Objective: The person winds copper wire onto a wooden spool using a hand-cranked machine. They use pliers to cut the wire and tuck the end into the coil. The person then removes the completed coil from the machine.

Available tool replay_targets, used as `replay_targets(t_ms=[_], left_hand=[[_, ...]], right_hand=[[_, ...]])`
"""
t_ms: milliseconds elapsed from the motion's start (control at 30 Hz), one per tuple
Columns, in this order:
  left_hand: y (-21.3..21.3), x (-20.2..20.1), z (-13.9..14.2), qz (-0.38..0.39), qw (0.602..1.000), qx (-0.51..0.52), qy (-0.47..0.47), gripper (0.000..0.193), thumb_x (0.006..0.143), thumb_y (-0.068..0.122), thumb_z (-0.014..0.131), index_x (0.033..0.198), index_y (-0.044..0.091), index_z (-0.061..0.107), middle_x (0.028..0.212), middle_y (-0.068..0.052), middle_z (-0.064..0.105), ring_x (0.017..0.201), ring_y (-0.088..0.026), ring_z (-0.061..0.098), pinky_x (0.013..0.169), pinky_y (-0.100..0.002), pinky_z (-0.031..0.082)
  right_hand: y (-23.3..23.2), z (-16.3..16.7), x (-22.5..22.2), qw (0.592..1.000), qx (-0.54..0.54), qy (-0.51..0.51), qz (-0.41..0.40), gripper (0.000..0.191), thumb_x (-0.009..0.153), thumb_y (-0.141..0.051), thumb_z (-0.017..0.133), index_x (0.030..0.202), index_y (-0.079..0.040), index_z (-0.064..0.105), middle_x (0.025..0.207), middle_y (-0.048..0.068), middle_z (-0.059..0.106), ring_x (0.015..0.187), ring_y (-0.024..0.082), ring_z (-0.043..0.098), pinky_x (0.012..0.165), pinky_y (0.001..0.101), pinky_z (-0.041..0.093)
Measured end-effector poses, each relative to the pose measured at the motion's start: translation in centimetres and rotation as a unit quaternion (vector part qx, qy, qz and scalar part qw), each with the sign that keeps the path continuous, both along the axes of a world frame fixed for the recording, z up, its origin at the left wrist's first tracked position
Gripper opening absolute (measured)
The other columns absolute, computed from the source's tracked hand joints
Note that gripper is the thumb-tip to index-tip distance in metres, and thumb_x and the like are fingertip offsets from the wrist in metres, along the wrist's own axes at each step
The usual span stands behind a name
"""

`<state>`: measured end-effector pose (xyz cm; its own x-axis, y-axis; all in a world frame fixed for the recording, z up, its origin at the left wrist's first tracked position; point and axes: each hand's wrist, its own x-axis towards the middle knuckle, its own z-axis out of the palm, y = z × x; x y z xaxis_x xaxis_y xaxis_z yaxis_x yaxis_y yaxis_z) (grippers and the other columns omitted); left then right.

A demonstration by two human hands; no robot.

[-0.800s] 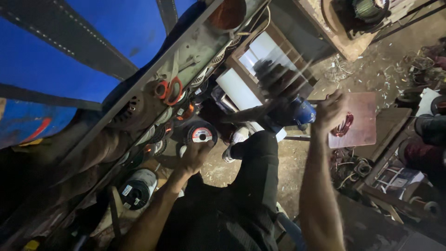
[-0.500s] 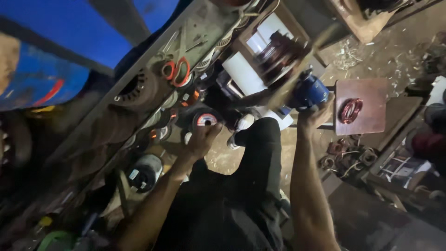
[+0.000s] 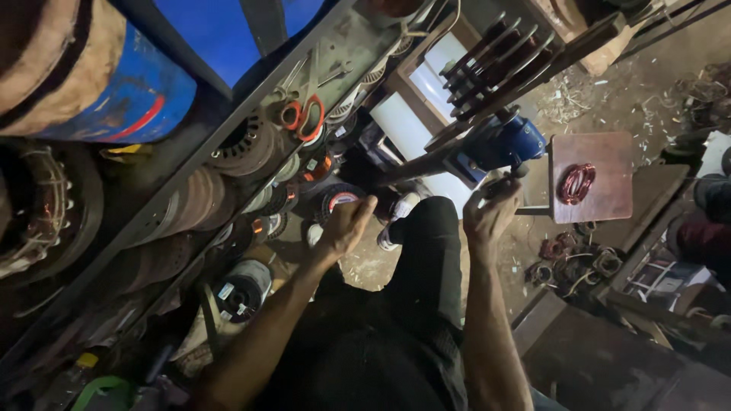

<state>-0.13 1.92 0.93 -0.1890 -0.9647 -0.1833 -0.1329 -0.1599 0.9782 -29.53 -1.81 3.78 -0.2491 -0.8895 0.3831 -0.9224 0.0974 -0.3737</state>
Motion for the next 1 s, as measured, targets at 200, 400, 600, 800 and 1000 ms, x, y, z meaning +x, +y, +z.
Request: replay_targets(t_ms=[200,400,600,800,1000], left_hand=[[2.1,1.5,0.6,0.042,0.996,-0.042,0.064,0.051,0.108,0.043,0.046,0.080,0.003,0.060,0.062,-0.003,0.051,0.060,-0.014,0.051,0.056,-0.037,0.039],[3.0,2.9,-1.2,0.007,0.999,0.049,-0.011,0.061,0.107,0.045,0.046,0.065,0.001,0.048,0.055,-0.002,0.038,0.054,-0.012,0.041,0.053,-0.036,0.032],[2.4,2.0,-3.6,-0.001,0.998,0.067,0.021,0.061,0.105,0.050,0.051,0.063,0.005,0.048,0.060,0.001,0.035,0.058,-0.009,0.037,0.054,-0.036,0.032],[1.1,0.4,-4.5,-0.002,0.998,0.056,-0.034,0.061,0.104,0.052,0.048,0.066,0.004,0.051,0.055,-0.002,0.036,0.056,-0.011,0.039,0.053,-0.037,0.032],[-0.3,0.2,-4.8,-0.002,1.000,0.020,-0.013,0.063,0.105,0.055,0.045,0.065,0.007,0.051,0.055,0.001,0.037,0.055,-0.010,0.038,0.052,-0.037,0.033]], right_hand=[[-0.9,-1.0,0.4,0.995,0.038,0.082,-0.029,0.080,0.093,-0.019,0.069,0.146,0.019,0.023,0.110,0.031,0.063,0.092,0.049,0.062,0.079,0.0572,0.049],[0.0,1.8,-0.5,0.971,0.236,0.010,-0.029,0.076,0.086,-0.016,0.065,0.144,0.016,0.026,0.109,0.035,0.066,0.092,0.054,0.065,0.080,0.0585,0.052],[0.0,9.1,-1.5,0.954,0.299,0.015,-0.030,0.044,0.094,-0.034,0.062,0.123,-0.001,0.065,0.092,0.029,0.072,0.088,0.048,0.069,0.081,0.0562,0.053],[-2.1,13.8,-2.9,0.982,0.145,0.072,-0.101,0.058,0.115,-0.044,0.043,0.086,-0.010,0.080,0.062,0.013,0.068,0.046,0.026,0.062,0.044,0.0416,0.045],[-8.2,14.0,-7.7,0.988,0.048,0.118,-0.090,0.071,0.123,-0.044,0.037,0.072,-0.012,0.076,0.060,0.000,0.066,0.043,0.014,0.057,0.039,0.0326,0.041]])
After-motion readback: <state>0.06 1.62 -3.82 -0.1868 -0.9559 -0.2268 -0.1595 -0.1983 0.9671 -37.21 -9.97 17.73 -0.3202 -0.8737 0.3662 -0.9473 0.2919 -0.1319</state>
